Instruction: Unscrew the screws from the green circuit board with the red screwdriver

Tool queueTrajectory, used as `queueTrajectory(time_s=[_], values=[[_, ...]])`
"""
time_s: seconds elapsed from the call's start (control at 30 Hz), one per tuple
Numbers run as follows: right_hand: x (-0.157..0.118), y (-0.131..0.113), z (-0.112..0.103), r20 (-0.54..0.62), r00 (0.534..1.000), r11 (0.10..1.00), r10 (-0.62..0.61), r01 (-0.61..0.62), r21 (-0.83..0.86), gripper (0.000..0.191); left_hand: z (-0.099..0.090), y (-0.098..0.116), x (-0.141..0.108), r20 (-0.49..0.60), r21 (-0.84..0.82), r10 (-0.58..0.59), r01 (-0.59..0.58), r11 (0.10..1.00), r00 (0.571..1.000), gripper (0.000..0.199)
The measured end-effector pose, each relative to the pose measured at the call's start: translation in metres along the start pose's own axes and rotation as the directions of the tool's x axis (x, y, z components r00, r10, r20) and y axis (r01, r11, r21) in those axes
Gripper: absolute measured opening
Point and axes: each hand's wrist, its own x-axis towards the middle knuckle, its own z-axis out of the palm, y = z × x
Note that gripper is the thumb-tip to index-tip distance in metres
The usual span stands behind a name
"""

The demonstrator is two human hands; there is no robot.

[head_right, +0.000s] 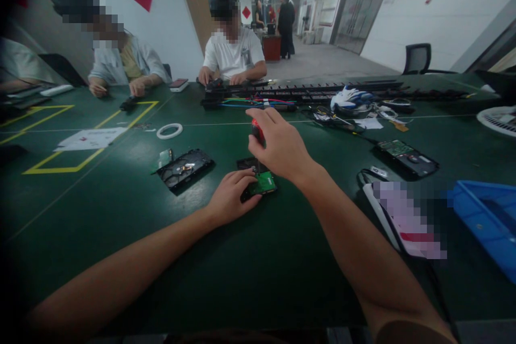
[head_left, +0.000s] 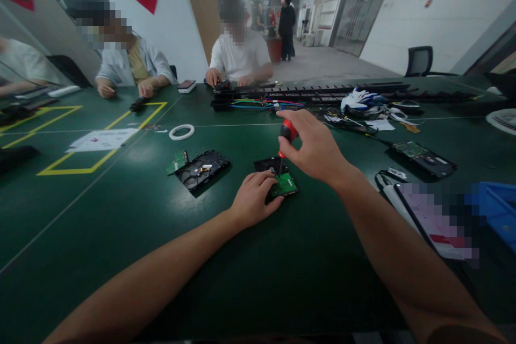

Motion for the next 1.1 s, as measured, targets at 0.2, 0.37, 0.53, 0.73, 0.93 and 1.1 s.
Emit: queueTrajectory(time_s=[0.2, 0.37, 0.53, 0.73, 0.93, 1.1], values=[[-0.0007, 0.0021, -0.0027, 0.028, 0.999, 0.998, 0.036, -0.034, -0.050, 0.045, -0.0021, 0.0024, 0.0001, -0.003, -0.006, -0.006, 0.006, 1.000, 1.000, 0.033], [0.0003, 0.0014, -0.0029, 0.043, 0.999, 1.000, -0.018, 0.018, -0.003, 0.057, -0.0020, 0.0019, -0.0001, 0.003, -0.006, -0.014, 0.015, 1.000, 1.000, 0.034], [0.0014, -0.0002, -0.0046, 0.067, 0.997, 0.998, 0.047, -0.044, -0.050, 0.053, 0.0001, -0.0014, -0.0008, 0.006, 0.002, -0.011, 0.011, 1.000, 1.000, 0.036], [0.0011, 0.0005, -0.0080, 0.072, 0.997, 0.997, 0.039, -0.034, -0.064, 0.054, 0.0017, -0.0022, -0.0017, 0.006, -0.007, -0.006, 0.006, 1.000, 1.000, 0.036], [0.0014, -0.0023, -0.0026, 0.058, 0.998, 0.999, 0.031, -0.030, -0.017, 0.056, 0.0000, -0.0003, -0.0001, 0.005, -0.010, -0.006, 0.006, 1.000, 1.000, 0.035], [0.0007, 0.0007, -0.0001, 0.038, 0.994, 0.995, 0.102, -0.101, -0.016, 0.047, 0.0011, -0.0023, -0.0004, 0.017, -0.014, -0.007, 0.007, 1.000, 1.000, 0.036]])
